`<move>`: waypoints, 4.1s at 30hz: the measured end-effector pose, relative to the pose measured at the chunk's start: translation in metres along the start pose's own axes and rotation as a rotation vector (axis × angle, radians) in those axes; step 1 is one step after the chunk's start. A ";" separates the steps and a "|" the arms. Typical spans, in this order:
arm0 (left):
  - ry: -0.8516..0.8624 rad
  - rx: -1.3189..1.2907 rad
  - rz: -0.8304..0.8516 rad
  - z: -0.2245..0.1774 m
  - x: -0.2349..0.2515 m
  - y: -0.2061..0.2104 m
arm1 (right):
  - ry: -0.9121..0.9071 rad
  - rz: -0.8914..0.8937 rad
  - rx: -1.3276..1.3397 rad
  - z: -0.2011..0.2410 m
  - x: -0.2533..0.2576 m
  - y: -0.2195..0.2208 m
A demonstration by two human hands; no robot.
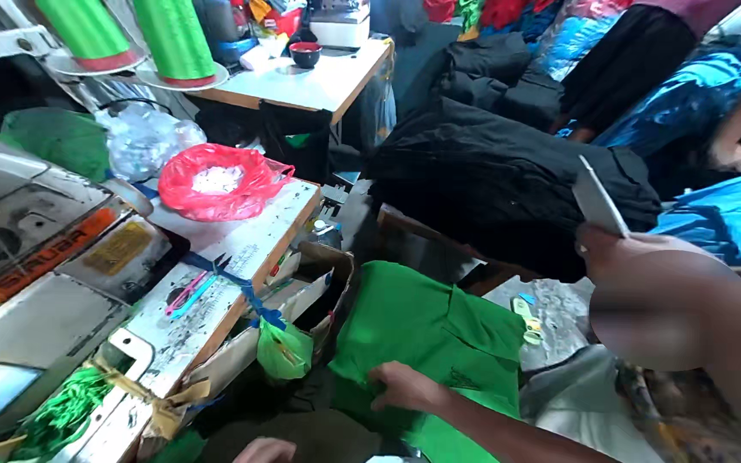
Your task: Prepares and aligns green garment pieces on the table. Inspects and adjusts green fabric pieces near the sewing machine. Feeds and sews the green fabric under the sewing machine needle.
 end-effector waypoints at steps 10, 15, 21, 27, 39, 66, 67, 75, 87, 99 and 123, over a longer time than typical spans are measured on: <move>-0.229 -0.102 0.348 0.015 0.085 0.082 | -0.128 -0.145 0.667 -0.041 -0.018 -0.012; -0.408 -0.208 0.383 0.014 0.111 0.115 | -0.264 -0.141 0.730 -0.027 -0.025 -0.020; -0.424 -0.341 0.294 0.015 0.130 0.133 | -0.269 -0.079 0.522 -0.013 -0.035 -0.023; -0.562 0.036 0.414 0.027 0.118 0.129 | 0.025 -0.431 0.851 -0.110 -0.030 -0.069; -0.424 0.332 0.430 0.029 0.116 0.133 | -0.119 -1.301 0.789 -0.147 -0.225 -0.250; 0.284 -0.257 -0.507 -0.163 0.046 -0.107 | -1.150 -0.471 -0.099 0.245 -0.202 -0.190; 0.282 -0.183 -0.463 -0.161 0.042 -0.110 | -1.188 -0.516 -0.092 0.254 -0.208 -0.195; 0.223 -0.312 -0.522 -0.119 -0.012 -0.149 | -1.207 -0.581 0.088 0.287 -0.229 -0.236; 0.156 -0.432 -0.936 -0.148 -0.072 -0.187 | -0.914 -0.065 -0.274 0.332 -0.188 -0.145; 0.298 0.302 -1.125 -0.186 -0.145 -0.204 | -1.592 -0.425 -0.505 0.465 -0.234 -0.094; -0.348 0.486 -1.312 -0.083 -0.344 -0.223 | -1.522 -0.278 -0.542 0.491 -0.145 -0.080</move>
Point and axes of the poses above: each hand's wrist, its own x-axis towards the middle knuckle, its own y-axis out of the palm, z = x × y, the point moved 9 cm from there along x, towards the middle knuckle, and after that the axes turned 3 degrees about z, right-handed, at the moved point
